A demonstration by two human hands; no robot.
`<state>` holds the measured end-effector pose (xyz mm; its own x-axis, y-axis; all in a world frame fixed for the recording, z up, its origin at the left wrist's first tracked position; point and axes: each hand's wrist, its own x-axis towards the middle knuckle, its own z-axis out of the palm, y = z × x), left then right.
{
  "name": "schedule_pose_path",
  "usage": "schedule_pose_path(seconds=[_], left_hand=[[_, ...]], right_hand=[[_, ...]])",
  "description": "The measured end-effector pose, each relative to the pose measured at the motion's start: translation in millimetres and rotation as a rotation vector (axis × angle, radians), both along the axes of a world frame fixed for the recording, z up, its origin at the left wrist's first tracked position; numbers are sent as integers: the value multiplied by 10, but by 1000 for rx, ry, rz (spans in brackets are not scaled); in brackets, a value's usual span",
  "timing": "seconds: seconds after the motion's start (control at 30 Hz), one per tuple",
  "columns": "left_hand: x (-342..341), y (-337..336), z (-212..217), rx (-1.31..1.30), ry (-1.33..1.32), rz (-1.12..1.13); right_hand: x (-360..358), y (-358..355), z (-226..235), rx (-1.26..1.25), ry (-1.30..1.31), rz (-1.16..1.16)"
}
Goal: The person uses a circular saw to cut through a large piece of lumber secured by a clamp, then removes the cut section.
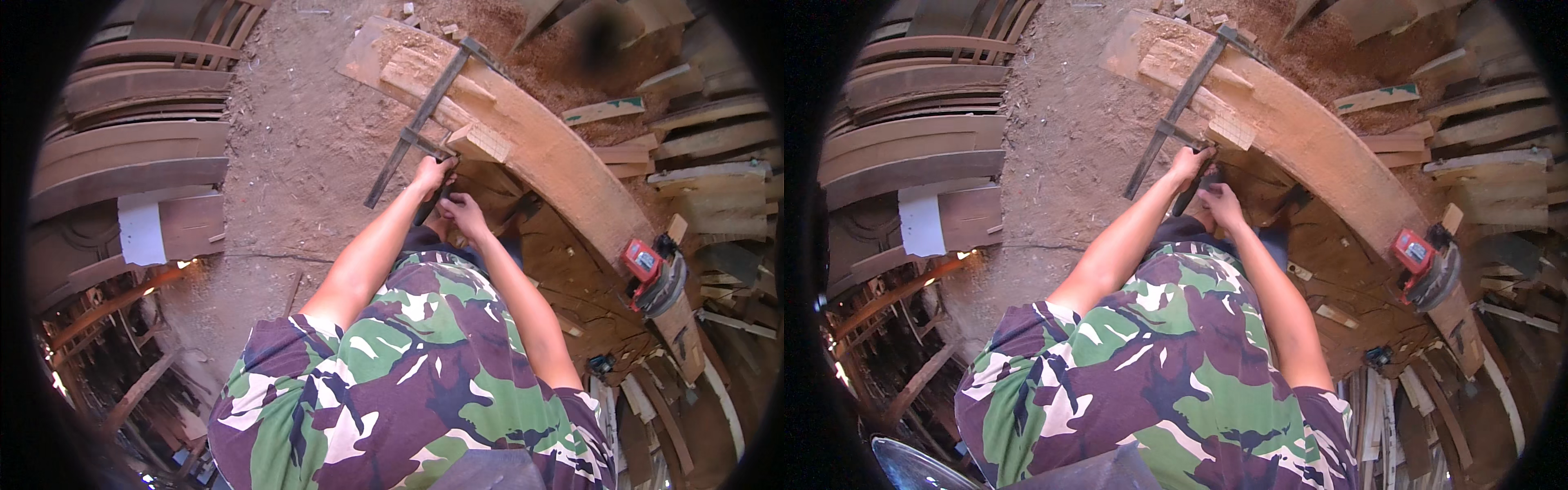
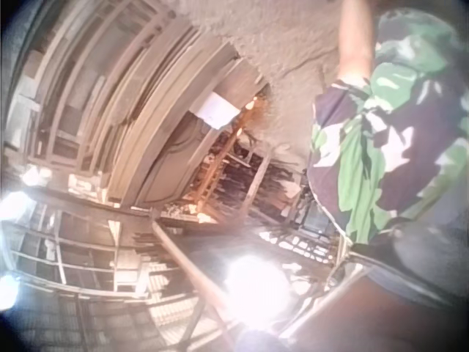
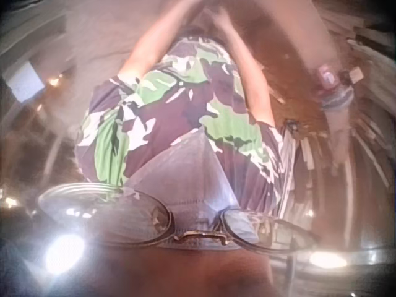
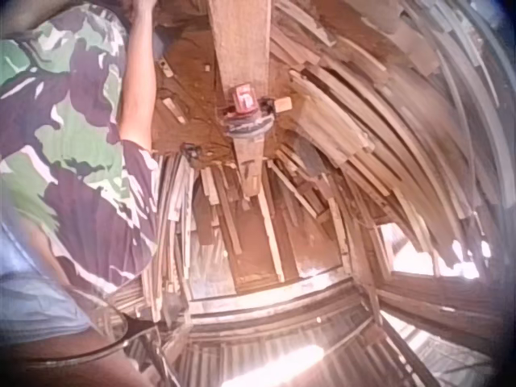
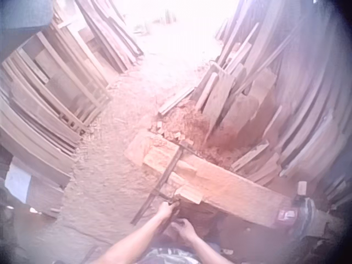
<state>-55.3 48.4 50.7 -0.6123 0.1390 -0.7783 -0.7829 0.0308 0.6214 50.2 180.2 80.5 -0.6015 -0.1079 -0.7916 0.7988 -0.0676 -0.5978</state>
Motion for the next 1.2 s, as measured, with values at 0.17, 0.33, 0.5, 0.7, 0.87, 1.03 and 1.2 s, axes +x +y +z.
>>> schedule_pose_path(seconds=[0.17, 0.33, 0.5, 0.7, 0.87, 1.03, 1.2], left_hand=[[-46, 3, -23, -47, -14, -32], [-112, -28, 288, -319, 60, -271], [36, -300, 505, -570, 554, -398], [-99, -503, 1252, -1019, 1229, -297], [-411, -809, 947, -374, 304, -307], [-401, -887, 685, -502, 416, -389], [-394, -917, 594, -466, 455, -372]], right_hand=[[-32, -408, -294, -280, -108, -229], [-17, -522, -384, -307, -110, -409], [14, -477, -398, -401, -153, -393], [-42, -482, -427, -469, -151, -461], [-25, -529, -411, -447, -167, -436], [9, -614, -372, -440, -179, -451], [18, -673, -334, -318, -142, -455]])
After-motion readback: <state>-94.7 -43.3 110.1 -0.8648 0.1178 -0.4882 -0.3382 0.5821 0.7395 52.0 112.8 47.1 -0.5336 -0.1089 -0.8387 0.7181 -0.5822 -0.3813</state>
